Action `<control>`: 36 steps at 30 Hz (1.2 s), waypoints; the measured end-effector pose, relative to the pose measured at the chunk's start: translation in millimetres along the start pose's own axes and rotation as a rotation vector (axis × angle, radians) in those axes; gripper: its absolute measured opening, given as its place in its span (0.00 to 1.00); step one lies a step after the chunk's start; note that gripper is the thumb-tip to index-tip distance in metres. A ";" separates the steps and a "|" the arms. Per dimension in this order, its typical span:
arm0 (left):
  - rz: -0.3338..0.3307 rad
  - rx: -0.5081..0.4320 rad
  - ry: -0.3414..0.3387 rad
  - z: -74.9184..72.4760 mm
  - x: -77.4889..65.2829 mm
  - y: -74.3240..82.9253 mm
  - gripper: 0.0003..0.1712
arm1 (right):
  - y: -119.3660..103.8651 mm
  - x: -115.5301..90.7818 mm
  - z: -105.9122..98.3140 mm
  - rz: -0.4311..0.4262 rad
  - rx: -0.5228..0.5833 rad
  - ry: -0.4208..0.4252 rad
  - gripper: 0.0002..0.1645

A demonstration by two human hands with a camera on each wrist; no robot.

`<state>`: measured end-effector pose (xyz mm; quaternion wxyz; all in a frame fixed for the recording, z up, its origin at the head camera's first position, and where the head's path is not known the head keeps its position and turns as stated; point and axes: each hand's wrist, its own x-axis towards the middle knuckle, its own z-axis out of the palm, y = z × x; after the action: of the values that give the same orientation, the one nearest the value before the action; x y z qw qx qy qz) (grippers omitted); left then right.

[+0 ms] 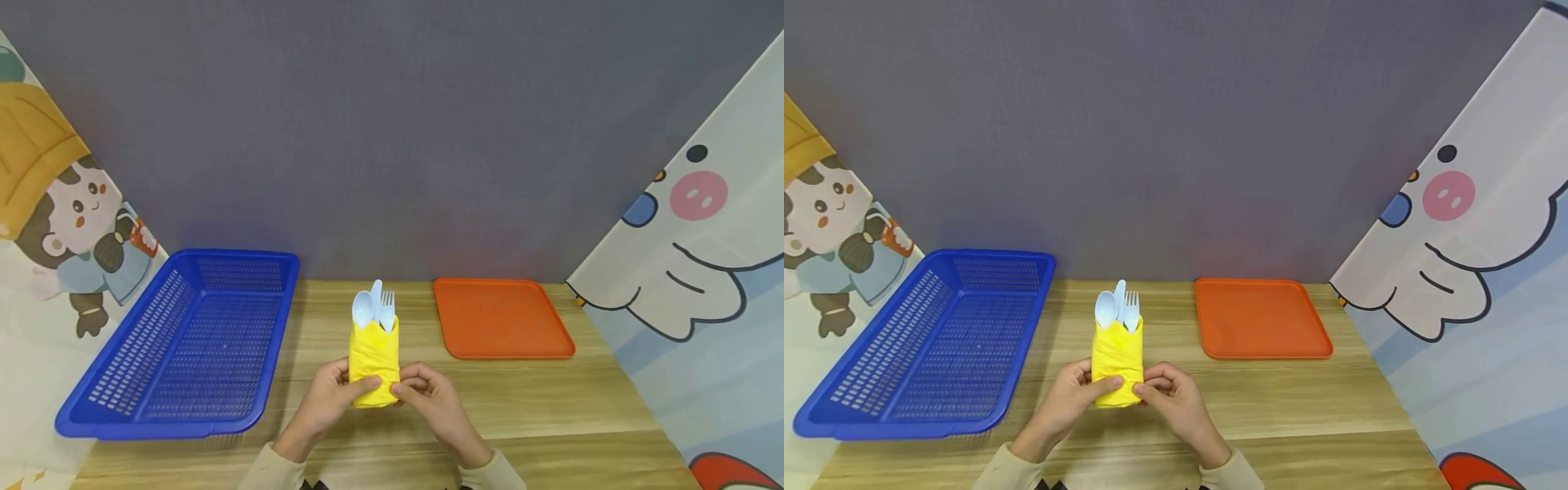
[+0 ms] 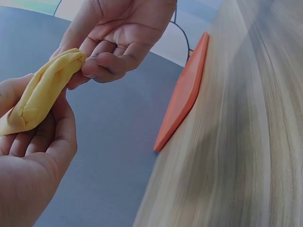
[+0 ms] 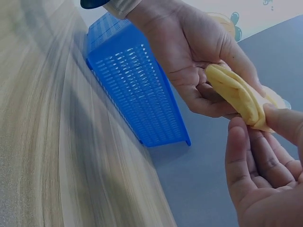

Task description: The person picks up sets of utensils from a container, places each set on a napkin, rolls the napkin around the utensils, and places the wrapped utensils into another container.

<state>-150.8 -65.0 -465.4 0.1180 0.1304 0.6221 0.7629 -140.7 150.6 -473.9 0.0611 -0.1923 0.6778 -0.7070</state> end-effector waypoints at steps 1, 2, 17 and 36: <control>0.006 0.004 0.001 0.3 -0.1 0.2 0.22 | -0.3 -0.2 0.2 -0.001 0.000 0.001 0.11; 0.006 0.009 0.004 0.5 -0.3 0.5 0.21 | -0.7 -0.3 0.4 -0.001 0.001 0.001 0.11; -0.031 0.239 0.116 -19.5 -4.0 56.8 0.21 | -13.0 6.2 0.7 0.002 0.031 -0.075 0.15; -0.311 0.343 0.084 -185.0 20.6 93.4 0.35 | -4.3 -1.5 -16.4 0.039 -0.329 -0.182 0.13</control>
<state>-235.8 -246.4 -408.4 0.1843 0.0193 0.7596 0.6234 -144.4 166.7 -470.1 0.1035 -0.2495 0.7797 -0.5650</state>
